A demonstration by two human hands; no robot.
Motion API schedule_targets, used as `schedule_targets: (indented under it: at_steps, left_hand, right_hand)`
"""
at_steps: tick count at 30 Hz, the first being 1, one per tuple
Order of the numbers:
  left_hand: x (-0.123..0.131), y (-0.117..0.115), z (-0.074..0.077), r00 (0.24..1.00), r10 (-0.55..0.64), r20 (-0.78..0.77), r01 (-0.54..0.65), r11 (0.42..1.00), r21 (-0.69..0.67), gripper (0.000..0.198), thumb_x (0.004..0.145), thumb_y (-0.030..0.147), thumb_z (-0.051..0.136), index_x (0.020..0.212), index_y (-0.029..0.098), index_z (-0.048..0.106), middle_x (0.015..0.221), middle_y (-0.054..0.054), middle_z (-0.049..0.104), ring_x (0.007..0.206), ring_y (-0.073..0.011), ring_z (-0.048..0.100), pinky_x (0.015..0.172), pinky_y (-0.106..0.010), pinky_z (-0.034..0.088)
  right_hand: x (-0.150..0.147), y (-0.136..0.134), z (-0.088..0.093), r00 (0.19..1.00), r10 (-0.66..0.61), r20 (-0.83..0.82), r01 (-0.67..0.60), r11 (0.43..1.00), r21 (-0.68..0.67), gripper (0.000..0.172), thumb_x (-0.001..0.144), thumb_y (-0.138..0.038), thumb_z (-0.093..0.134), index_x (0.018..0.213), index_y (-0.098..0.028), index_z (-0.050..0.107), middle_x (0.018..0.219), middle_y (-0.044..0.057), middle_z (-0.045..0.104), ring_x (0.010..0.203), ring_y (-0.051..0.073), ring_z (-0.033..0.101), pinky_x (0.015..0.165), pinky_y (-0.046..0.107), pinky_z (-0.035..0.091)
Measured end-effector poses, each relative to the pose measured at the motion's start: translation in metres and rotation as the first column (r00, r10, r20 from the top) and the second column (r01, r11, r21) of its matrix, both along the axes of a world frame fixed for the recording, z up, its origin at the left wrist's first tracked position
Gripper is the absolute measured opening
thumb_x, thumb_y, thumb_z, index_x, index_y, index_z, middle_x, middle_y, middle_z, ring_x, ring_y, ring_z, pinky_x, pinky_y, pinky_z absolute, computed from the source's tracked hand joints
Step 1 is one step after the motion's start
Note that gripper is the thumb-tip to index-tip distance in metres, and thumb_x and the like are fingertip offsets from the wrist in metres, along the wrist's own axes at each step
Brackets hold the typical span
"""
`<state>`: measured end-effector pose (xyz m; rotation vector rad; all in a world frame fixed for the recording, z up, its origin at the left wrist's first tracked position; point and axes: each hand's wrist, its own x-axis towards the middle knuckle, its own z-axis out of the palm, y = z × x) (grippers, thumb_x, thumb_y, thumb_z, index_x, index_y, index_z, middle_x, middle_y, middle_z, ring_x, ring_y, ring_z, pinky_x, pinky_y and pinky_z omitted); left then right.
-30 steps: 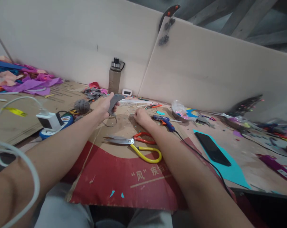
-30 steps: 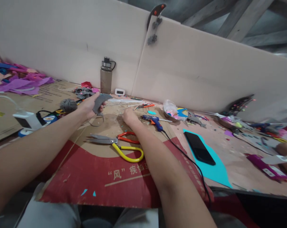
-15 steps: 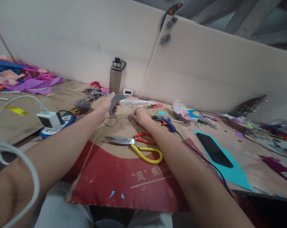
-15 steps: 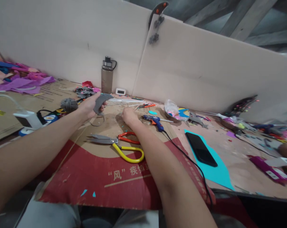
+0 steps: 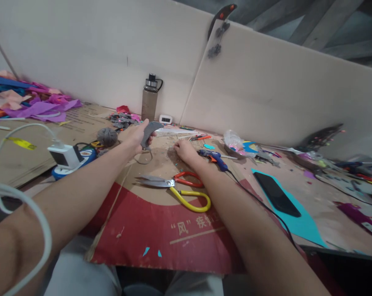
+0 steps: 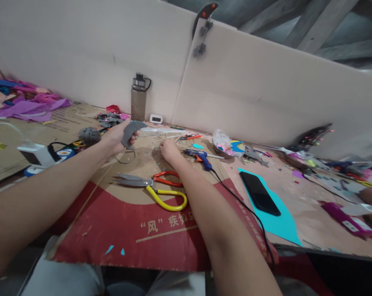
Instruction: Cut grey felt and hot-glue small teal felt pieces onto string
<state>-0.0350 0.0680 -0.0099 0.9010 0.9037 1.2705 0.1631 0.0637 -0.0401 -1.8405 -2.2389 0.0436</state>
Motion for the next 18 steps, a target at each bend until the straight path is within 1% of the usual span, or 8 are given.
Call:
schedule_targets:
  at_steps: [4, 6, 8, 12, 16, 18]
  left_hand:
    - [0.001, -0.001, 0.001, 1.0, 0.003, -0.007, -0.003, 1.0, 0.0, 0.036, 0.09, 0.043, 0.047, 0.08, 0.013, 0.063, 0.056, -0.005, 0.062, 0.036, -0.01, 0.049, 0.036, -0.02, 0.037]
    - [0.002, -0.002, 0.001, 1.0, 0.008, -0.007, -0.008, 1.0, -0.002, 0.035, 0.091, 0.042, 0.046, 0.079, 0.013, 0.063, 0.055, -0.005, 0.062, 0.036, -0.0101, 0.048, 0.036, -0.02, 0.037]
    - [0.002, -0.003, 0.001, 1.0, 0.015, -0.003, -0.015, 1.0, -0.006, 0.035, 0.091, 0.041, 0.046, 0.079, 0.013, 0.062, 0.054, -0.005, 0.061, 0.036, -0.0103, 0.048, 0.036, -0.02, 0.037]
    - [0.002, -0.006, 0.004, 1.0, 0.022, -0.003, -0.022, 1.0, -0.011, 0.034, 0.091, 0.041, 0.046, 0.08, 0.013, 0.062, 0.053, -0.004, 0.06, 0.036, -0.0099, 0.047, 0.036, -0.019, 0.037]
    - [0.001, -0.009, 0.007, 1.0, 0.016, 0.004, -0.016, 1.0, 0.001, 0.035, 0.092, 0.04, 0.044, 0.079, 0.013, 0.062, 0.053, -0.004, 0.059, 0.036, -0.0097, 0.048, 0.036, -0.019, 0.037]
    - [0.001, -0.009, 0.007, 1.0, 0.019, 0.015, -0.019, 1.0, -0.009, 0.035, 0.092, 0.04, 0.044, 0.079, 0.013, 0.062, 0.054, -0.005, 0.06, 0.036, -0.0098, 0.048, 0.036, -0.019, 0.037]
  right_hand:
    - [-0.01, -0.002, 0.001, 0.999, -0.019, 0.029, 0.02, 1.0, -0.005, 0.022, 0.083, -0.015, 0.052, 0.093, -0.01, 0.07, 0.096, 0.016, 0.07, 0.089, 0.02, 0.064, 0.079, 0.024, 0.044]
    - [-0.014, -0.002, 0.002, 0.999, -0.032, 0.035, 0.032, 0.999, -0.005, 0.024, 0.081, -0.013, 0.051, 0.095, -0.007, 0.07, 0.097, 0.019, 0.069, 0.089, 0.022, 0.064, 0.078, 0.026, 0.044]
    - [-0.017, -0.001, 0.002, 0.999, -0.039, 0.026, 0.039, 0.999, -0.012, 0.024, 0.08, -0.012, 0.052, 0.094, -0.005, 0.069, 0.094, 0.02, 0.07, 0.087, 0.022, 0.064, 0.077, 0.025, 0.045]
    - [-0.015, 0.003, -0.001, 0.998, -0.057, -0.037, 0.056, 0.998, -0.028, 0.021, 0.079, -0.016, 0.055, 0.09, -0.006, 0.07, 0.084, 0.016, 0.071, 0.079, 0.019, 0.064, 0.072, 0.022, 0.044]
    - [-0.005, 0.008, -0.004, 0.984, -0.117, -0.132, 0.111, 0.992, -0.054, 0.019, 0.081, -0.017, 0.052, 0.082, -0.008, 0.068, 0.077, 0.012, 0.071, 0.068, 0.014, 0.063, 0.061, 0.018, 0.042]
    - [0.0, 0.009, -0.005, 0.971, -0.147, -0.188, 0.134, 0.988, -0.078, 0.021, 0.084, -0.016, 0.048, 0.081, -0.008, 0.067, 0.074, 0.011, 0.07, 0.061, 0.012, 0.062, 0.055, 0.017, 0.041]
